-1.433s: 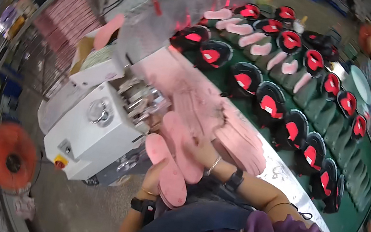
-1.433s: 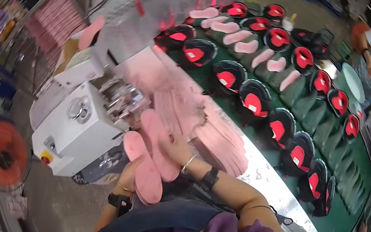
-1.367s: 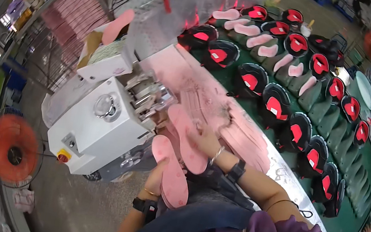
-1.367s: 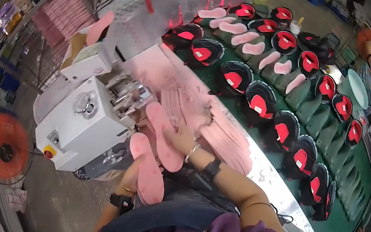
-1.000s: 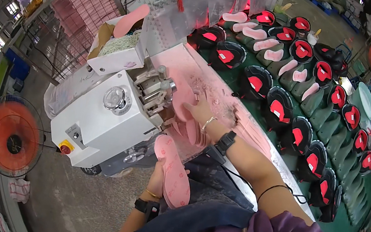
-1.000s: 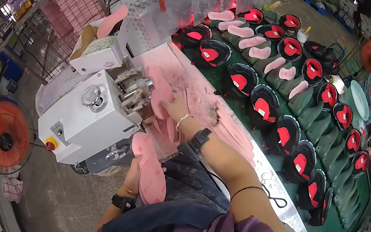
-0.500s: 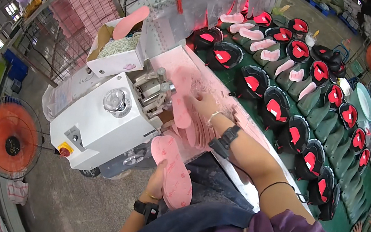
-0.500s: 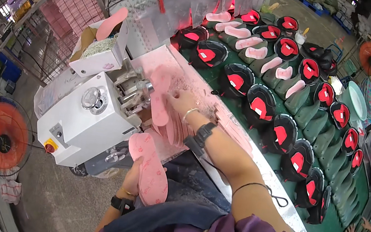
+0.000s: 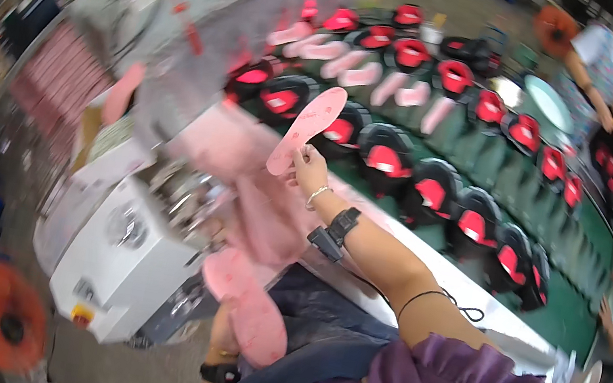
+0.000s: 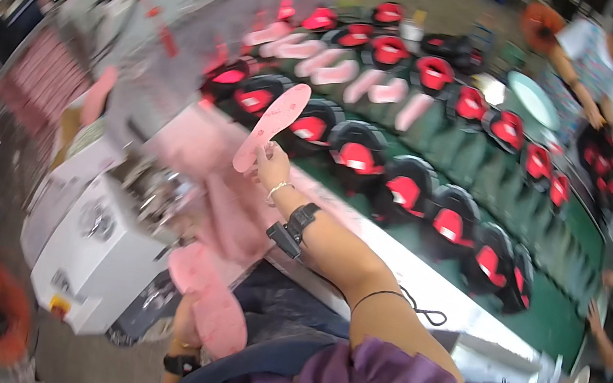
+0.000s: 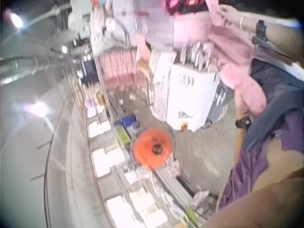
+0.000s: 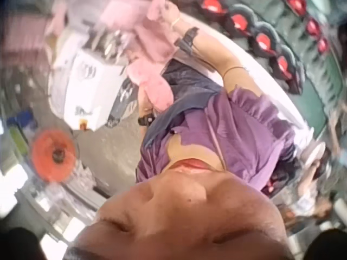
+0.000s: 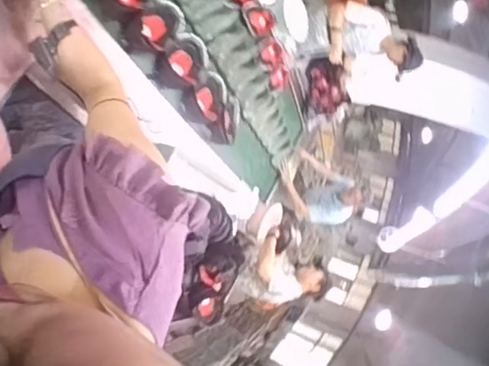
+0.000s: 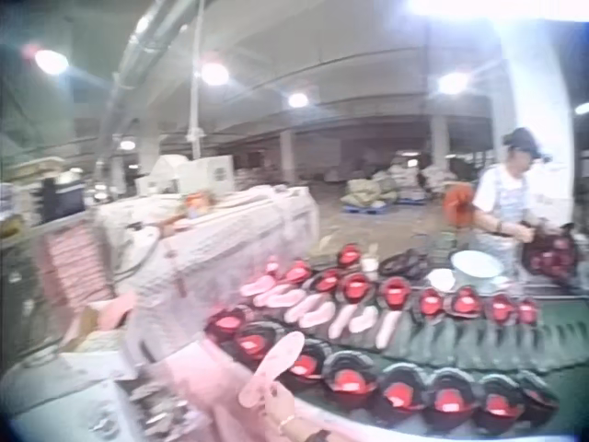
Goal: Gathering pink shoe outsoles from a large white sack and sorting them onto an assembly line conveyor belt.
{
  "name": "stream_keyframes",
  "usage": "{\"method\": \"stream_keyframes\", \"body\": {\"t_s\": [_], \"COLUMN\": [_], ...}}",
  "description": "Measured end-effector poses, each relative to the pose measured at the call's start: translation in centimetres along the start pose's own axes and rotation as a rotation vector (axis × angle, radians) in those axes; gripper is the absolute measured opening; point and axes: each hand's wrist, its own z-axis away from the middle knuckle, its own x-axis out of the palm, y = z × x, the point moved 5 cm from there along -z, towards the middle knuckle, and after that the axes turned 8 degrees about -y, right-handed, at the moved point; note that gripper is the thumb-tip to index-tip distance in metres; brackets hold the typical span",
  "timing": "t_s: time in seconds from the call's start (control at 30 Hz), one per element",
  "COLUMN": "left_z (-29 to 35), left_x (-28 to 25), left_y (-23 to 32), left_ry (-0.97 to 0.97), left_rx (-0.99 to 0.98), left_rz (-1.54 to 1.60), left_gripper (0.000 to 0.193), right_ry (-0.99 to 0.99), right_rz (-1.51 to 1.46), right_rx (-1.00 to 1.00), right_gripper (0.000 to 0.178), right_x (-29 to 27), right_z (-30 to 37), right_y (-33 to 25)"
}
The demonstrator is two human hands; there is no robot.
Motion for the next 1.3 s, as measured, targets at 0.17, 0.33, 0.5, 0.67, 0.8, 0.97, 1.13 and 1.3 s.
{"method": "stream_keyframes", "body": {"t_s": [0.17, 0.33, 0.5, 0.67, 0.8, 0.97, 1.13, 1.3], "left_z": [-1.1, -1.6, -2.5, -1.6, -2.5, -1.8, -1.2, 1.5], "left_x": [0.5, 4.4, 4.5, 4.9, 6.2, 6.3, 4.4, 5.3], "left_y": [0.1, 0.3, -0.4, 0.1, 1.0, 3.1, 2.0, 1.3], "left_ry": [0.037, 0.027, -0.021, -0.026, 0.003, 0.184, 0.009, -0.023], "left_rx": [0.055, 0.030, -0.036, -0.026, 0.088, 0.176, 0.106, 0.016], "left_rz": [-0.180, -0.141, -0.136, -0.210, -0.342, -0.513, -0.199, -0.142], "left_gripper": [0.037, 0.038, 0.039, 0.039, 0.038, 0.036, 0.057, 0.060], "right_ry": [0.395, 0.732, 0.711, 0.331, -0.285, -0.671, -0.541, -0.556], "right_rz": [0.166, 0.548, 0.518, 0.303, 0.405, 0.428, 0.445, 0.449], "right_rx": [-0.077, 0.029, -0.106, -0.462, -0.370, -0.144, -0.038, -0.080], "right_gripper": [0.020, 0.031, 0.040, 0.032, 0.019, 0.040, 0.033, 0.043], "right_x": [-19.8, -39.9, -47.8, -25.7, -6.6, 3.4, 2.5, 6.4], "right_z": [1.2, 1.3, -1.4, -0.9, 9.4, 21.7, 17.4, 10.4], "right_y": [-3.0, -1.8, 0.2, -1.9, 1.7, -2.3, 1.2, 0.5]}}
